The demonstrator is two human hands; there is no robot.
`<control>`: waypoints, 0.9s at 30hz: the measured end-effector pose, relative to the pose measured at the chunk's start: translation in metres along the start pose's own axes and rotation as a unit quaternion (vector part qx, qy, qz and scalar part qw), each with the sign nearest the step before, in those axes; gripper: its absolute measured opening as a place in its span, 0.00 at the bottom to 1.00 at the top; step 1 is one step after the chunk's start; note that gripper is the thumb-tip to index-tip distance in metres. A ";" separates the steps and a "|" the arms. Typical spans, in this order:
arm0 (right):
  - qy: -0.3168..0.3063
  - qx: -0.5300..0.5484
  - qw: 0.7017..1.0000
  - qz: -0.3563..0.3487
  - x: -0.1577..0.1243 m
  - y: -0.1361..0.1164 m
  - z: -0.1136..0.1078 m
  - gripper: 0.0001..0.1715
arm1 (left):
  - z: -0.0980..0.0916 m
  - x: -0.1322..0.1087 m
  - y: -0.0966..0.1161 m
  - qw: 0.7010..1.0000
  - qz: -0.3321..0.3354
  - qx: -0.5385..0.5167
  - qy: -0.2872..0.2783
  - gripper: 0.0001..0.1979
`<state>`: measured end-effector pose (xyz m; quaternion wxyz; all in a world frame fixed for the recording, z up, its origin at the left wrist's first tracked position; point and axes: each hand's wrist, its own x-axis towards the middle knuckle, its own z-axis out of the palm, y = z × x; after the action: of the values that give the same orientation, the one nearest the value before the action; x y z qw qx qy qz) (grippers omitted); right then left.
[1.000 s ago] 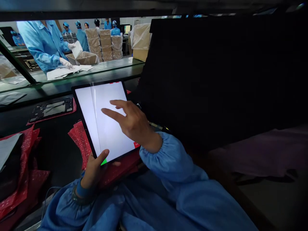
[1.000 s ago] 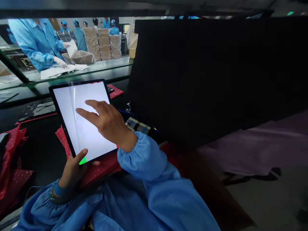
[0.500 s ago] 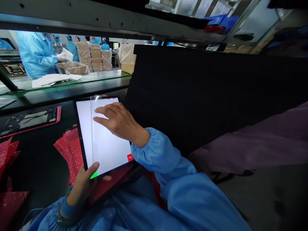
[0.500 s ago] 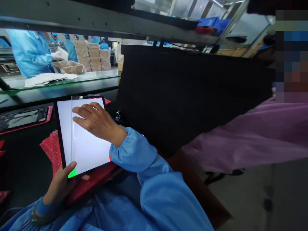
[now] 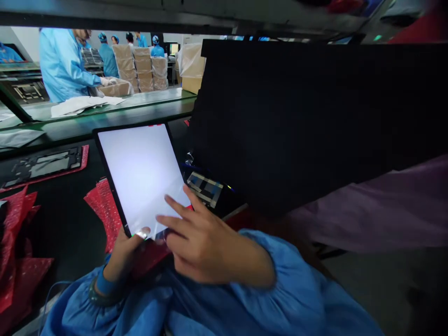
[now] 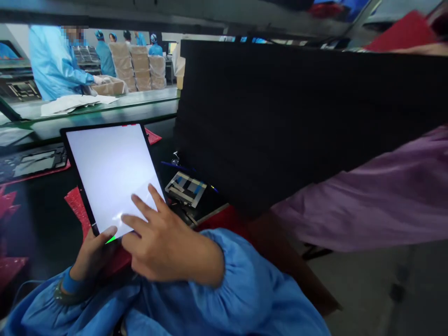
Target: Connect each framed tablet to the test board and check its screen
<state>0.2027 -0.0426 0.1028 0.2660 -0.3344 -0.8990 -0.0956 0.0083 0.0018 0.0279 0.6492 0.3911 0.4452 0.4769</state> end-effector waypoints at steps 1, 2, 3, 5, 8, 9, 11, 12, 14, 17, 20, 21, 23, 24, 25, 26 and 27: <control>-0.011 0.032 0.999 0.010 -0.010 -0.008 -0.002 0.05 | -0.001 0.000 0.000 1.000 0.000 0.001 0.012 0.39; -0.018 0.066 0.997 0.023 -0.018 -0.015 -0.004 0.05 | -0.001 -0.001 -0.001 1.000 -0.004 0.005 0.024 0.39; -0.022 0.099 0.994 0.034 -0.026 -0.021 -0.004 0.05 | -0.002 -0.002 -0.001 0.999 -0.008 0.013 0.030 0.39; -0.008 0.170 0.984 0.057 -0.037 -0.030 0.000 0.08 | -0.004 -0.003 -0.002 0.999 -0.013 0.031 0.028 0.37; 0.016 0.274 0.958 0.085 -0.047 -0.033 0.012 0.18 | -0.007 -0.004 0.001 0.999 0.000 0.037 0.017 0.37; 0.026 0.296 0.950 0.094 -0.049 -0.032 0.015 0.20 | -0.008 -0.003 0.002 0.999 0.006 0.037 0.016 0.36; 0.074 0.319 0.937 0.118 -0.051 -0.028 0.020 0.18 | -0.008 -0.003 0.007 0.999 0.014 0.036 0.013 0.33; 0.127 0.326 0.927 0.139 -0.051 -0.024 0.022 0.15 | -0.007 -0.003 0.009 0.999 0.018 0.036 0.014 0.31; 0.280 0.323 0.879 0.214 -0.050 -0.014 0.026 0.12 | -0.007 -0.002 0.012 0.999 0.017 0.040 0.018 0.27; 0.444 0.271 0.780 0.348 -0.040 0.007 0.036 0.10 | -0.009 -0.002 0.011 0.999 0.006 0.053 0.012 0.27; 0.396 0.310 0.760 0.413 -0.025 0.029 0.051 0.18 | -0.010 -0.003 0.004 0.999 0.014 0.040 0.011 0.33; 0.356 0.349 0.757 0.423 -0.021 0.034 0.056 0.23 | -0.009 -0.004 0.002 0.999 0.020 0.033 0.017 0.34; 0.289 0.421 0.746 0.427 -0.017 0.039 0.064 0.30 | -0.006 -0.007 -0.001 0.999 0.032 0.020 0.033 0.33; 0.266 0.448 0.741 0.424 -0.018 0.039 0.067 0.31 | -0.005 -0.009 -0.002 0.999 0.029 0.014 0.037 0.32; 0.252 0.466 0.738 0.418 -0.020 0.038 0.070 0.31 | -0.004 -0.010 -0.003 0.999 0.020 0.007 0.039 0.31; 0.246 0.478 0.735 0.413 -0.024 0.036 0.072 0.32 | -0.004 -0.011 -0.003 0.999 0.010 0.002 0.041 0.29; 0.245 0.483 0.734 0.409 -0.028 0.033 0.074 0.33 | -0.005 -0.011 -0.003 0.999 0.003 -0.001 0.048 0.28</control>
<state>0.2119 -0.0070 0.0249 0.6161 -0.4618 -0.5043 0.3909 0.0032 -0.0091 0.0259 0.6262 0.3684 0.4741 0.4974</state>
